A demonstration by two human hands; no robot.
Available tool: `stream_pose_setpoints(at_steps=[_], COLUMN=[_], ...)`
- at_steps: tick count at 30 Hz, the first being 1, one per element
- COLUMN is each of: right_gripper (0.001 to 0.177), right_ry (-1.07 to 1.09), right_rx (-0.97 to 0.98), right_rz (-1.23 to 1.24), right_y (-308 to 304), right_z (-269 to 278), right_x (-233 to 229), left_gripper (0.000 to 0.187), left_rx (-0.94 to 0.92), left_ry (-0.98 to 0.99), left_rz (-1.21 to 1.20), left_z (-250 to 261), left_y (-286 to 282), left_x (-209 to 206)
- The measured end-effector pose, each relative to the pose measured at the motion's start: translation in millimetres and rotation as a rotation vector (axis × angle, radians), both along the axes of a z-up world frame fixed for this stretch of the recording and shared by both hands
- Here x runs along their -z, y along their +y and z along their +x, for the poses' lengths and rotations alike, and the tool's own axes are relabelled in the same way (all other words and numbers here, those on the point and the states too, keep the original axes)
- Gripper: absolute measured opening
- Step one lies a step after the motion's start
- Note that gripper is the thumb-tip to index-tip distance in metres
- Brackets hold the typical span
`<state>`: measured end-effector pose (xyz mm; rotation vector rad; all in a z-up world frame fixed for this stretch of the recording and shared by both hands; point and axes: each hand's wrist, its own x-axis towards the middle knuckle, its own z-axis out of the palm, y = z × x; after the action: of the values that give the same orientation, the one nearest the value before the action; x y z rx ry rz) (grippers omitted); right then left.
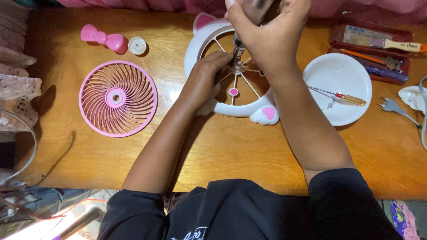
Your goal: The person disassembles a small cat-shaped electric fan by removing the front grille and then using a screwdriver to remove the central hub and motor assembly. They place the removed parts on the table and use a brush to clean the interior of the fan housing.
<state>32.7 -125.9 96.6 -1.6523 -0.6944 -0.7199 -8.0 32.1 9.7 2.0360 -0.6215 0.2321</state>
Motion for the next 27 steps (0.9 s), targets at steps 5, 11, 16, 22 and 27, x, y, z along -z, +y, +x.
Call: stream_pose_setpoints(at_steps=[5, 11, 16, 22, 27], right_gripper=[0.019, 0.03, 0.027, 0.033, 0.028], right_ry=[0.261, 0.342, 0.546, 0.573, 0.327], right_rx=[-0.244, -0.273, -0.483, -0.564, -0.04], right_rz=[0.29, 0.323, 0.273, 0.068, -0.232], right_y=[15, 18, 8, -8, -10], right_z=[-6, -4, -3, 13, 9], right_x=[10, 8, -6, -10, -17], left_gripper=[0.056, 0.052, 0.046, 0.052, 0.056], left_rx=[0.012, 0.018, -0.006, -0.022, -0.054], left_ry=[0.053, 0.011, 0.043, 0.019, 0.063], left_rz=[0.015, 0.03, 0.01, 0.035, 0.052], left_z=[-1, -2, -4, -5, -3], left_y=[2, 3, 2, -1, -3], left_x=[-3, -4, -6, -5, -5])
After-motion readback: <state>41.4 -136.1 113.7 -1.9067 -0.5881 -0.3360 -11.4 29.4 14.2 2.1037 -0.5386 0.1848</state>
